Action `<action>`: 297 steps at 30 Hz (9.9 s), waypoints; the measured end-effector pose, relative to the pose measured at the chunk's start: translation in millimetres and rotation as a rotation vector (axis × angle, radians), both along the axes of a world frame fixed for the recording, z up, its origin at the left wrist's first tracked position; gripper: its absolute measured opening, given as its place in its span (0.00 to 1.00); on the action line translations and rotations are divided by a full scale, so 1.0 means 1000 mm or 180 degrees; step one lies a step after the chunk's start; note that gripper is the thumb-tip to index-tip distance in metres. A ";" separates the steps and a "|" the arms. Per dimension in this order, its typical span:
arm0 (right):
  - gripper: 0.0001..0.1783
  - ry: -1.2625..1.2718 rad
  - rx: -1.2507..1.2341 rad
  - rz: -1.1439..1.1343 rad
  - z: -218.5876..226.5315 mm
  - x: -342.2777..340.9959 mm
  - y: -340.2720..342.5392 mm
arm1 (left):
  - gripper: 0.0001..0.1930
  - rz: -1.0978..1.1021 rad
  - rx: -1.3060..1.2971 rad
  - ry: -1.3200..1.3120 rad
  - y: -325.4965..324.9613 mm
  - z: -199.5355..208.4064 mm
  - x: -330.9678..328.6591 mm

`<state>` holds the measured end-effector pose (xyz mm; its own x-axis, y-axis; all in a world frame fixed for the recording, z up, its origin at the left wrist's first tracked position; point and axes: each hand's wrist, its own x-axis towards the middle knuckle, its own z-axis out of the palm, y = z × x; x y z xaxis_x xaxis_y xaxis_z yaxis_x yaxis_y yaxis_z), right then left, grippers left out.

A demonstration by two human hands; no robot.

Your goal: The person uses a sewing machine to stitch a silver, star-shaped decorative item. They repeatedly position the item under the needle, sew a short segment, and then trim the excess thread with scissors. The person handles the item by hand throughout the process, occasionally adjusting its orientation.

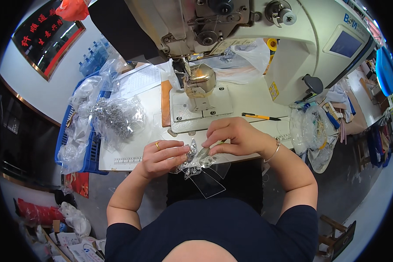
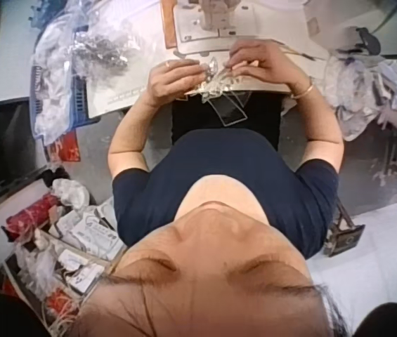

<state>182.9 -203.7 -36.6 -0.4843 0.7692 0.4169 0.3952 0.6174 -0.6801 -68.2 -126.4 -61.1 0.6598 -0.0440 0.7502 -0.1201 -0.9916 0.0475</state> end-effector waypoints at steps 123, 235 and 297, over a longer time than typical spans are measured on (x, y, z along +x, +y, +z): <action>0.17 0.0173 0.0230 -0.1582 -0.033 -0.025 0.021 | 0.27 -0.0540 -0.6346 -0.2021 -0.051 -0.064 0.042; 0.09 0.0683 -0.0724 -0.0782 -0.027 -0.043 0.028 | 0.12 -0.0234 -0.5488 -0.1651 -0.043 -0.071 0.023; 0.08 0.2020 0.0052 -0.2800 -0.004 -0.023 0.084 | 0.09 -0.0269 -0.6102 0.1597 0.131 0.085 0.060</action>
<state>159.4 -119.8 -40.8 0.5417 0.7336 0.4104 0.2830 0.3006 -0.9108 -8.1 4.3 23.7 0.8294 0.4150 -0.3741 0.2056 0.3959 0.8950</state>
